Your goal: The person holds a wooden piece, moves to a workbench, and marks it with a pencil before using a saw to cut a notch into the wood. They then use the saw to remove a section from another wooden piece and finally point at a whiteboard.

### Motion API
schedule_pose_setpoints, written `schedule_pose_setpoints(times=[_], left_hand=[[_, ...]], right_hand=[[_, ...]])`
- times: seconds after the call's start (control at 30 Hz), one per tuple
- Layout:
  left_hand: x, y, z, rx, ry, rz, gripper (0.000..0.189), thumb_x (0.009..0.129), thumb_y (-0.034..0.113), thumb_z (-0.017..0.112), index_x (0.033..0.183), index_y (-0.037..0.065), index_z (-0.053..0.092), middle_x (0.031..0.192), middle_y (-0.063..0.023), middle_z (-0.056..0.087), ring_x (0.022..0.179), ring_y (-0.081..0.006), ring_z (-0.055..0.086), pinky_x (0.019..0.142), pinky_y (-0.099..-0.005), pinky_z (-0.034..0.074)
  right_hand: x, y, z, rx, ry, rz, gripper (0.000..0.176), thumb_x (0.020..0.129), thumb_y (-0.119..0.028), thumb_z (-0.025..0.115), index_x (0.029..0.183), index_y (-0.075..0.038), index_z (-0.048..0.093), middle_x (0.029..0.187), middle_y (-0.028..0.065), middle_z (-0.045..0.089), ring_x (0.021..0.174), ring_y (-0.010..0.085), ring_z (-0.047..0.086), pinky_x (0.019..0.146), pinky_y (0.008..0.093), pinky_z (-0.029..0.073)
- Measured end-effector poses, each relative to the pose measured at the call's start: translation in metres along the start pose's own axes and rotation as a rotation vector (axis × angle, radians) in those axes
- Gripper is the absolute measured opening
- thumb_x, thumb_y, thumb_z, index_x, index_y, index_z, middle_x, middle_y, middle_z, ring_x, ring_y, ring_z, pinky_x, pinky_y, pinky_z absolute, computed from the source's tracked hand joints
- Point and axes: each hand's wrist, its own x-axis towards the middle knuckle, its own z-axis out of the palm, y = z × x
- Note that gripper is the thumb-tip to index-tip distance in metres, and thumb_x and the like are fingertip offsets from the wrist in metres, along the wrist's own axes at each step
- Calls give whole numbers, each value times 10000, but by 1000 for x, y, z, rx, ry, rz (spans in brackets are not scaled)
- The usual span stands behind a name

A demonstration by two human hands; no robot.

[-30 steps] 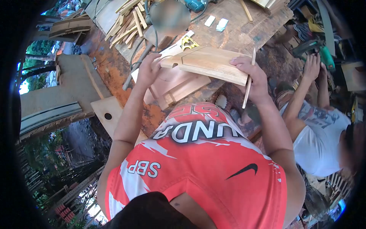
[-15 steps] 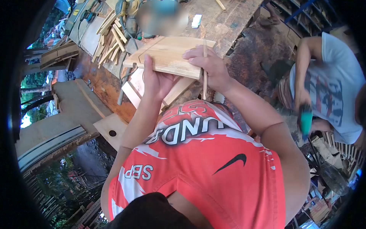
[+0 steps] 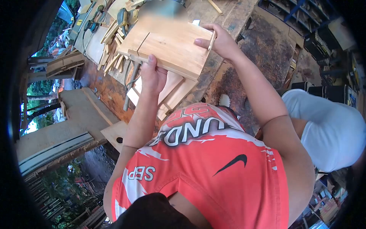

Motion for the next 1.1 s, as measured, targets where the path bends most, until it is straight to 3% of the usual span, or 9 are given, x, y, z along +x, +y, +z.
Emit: schedule_pose_setpoints(times=[0.1,0.33,0.4,0.57,0.73,0.8,0.87,0.93,1.1], left_hand=[[0,2,-5,84,15,-19,593,934,271,606,1392,19,326,1390,-132,464,1274,-268,475,1066,-419,413],[0,7,-8,10,4,49,689,879,297,682,1399,38,313,1392,-115,459,1280,-275,465,1080,-432,392],[-1,11,-2,63,3,54,736,852,323,710,1399,33,310,1387,-113,461,1278,-271,464,1079,-425,390],[-8,4,3,365,-16,131,882,770,459,785,1372,-3,334,1326,-114,484,1255,-233,457,1051,-377,363],[-24,3,-3,407,78,20,789,827,443,732,1348,-26,371,1299,-120,505,1230,-229,487,1014,-351,398],[-26,-7,-13,383,-14,245,751,848,497,691,1305,-39,430,1265,-126,531,1192,-213,517,982,-344,424],[-24,-11,-13,349,69,273,721,869,566,622,1273,-16,486,1226,-121,563,1149,-222,549,963,-368,435],[-14,-7,-24,61,197,238,1022,651,629,751,1417,105,321,1403,-43,420,1295,-216,418,1064,-412,391],[-4,15,-18,-48,147,226,1062,637,756,633,1440,143,303,1416,-8,410,1327,-208,372,1098,-436,331]], right_hand=[[-3,-14,-4,-35,-112,65,683,722,-265,850,1256,0,517,1178,125,595,1105,207,569,949,333,466],[-26,3,16,-103,38,-281,564,710,-90,843,1189,-19,553,1159,100,602,1098,172,561,947,306,466],[-36,6,23,221,4,5,609,715,-91,839,1228,-27,519,1207,113,586,1123,180,555,967,312,459],[-34,19,32,320,-8,32,647,716,-62,832,1249,-20,468,1245,134,567,1162,204,544,984,326,455],[-50,8,35,-19,267,-365,513,710,-25,811,1111,-56,492,1329,167,520,1247,273,499,1041,365,413],[-55,-3,36,-112,302,-469,499,691,0,802,1079,-75,498,1334,164,526,1255,323,495,1050,399,401],[-56,-10,37,-239,270,-726,493,673,3,807,1057,-75,507,1312,171,541,1252,354,496,1041,428,407],[-59,-25,37,-257,259,-793,473,670,1,806,1035,-82,516,1267,174,572,1231,368,512,1032,443,413],[-65,-42,33,-304,148,-945,449,689,1,797,1034,-90,524,1218,162,605,1190,381,541,1003,471,440]])
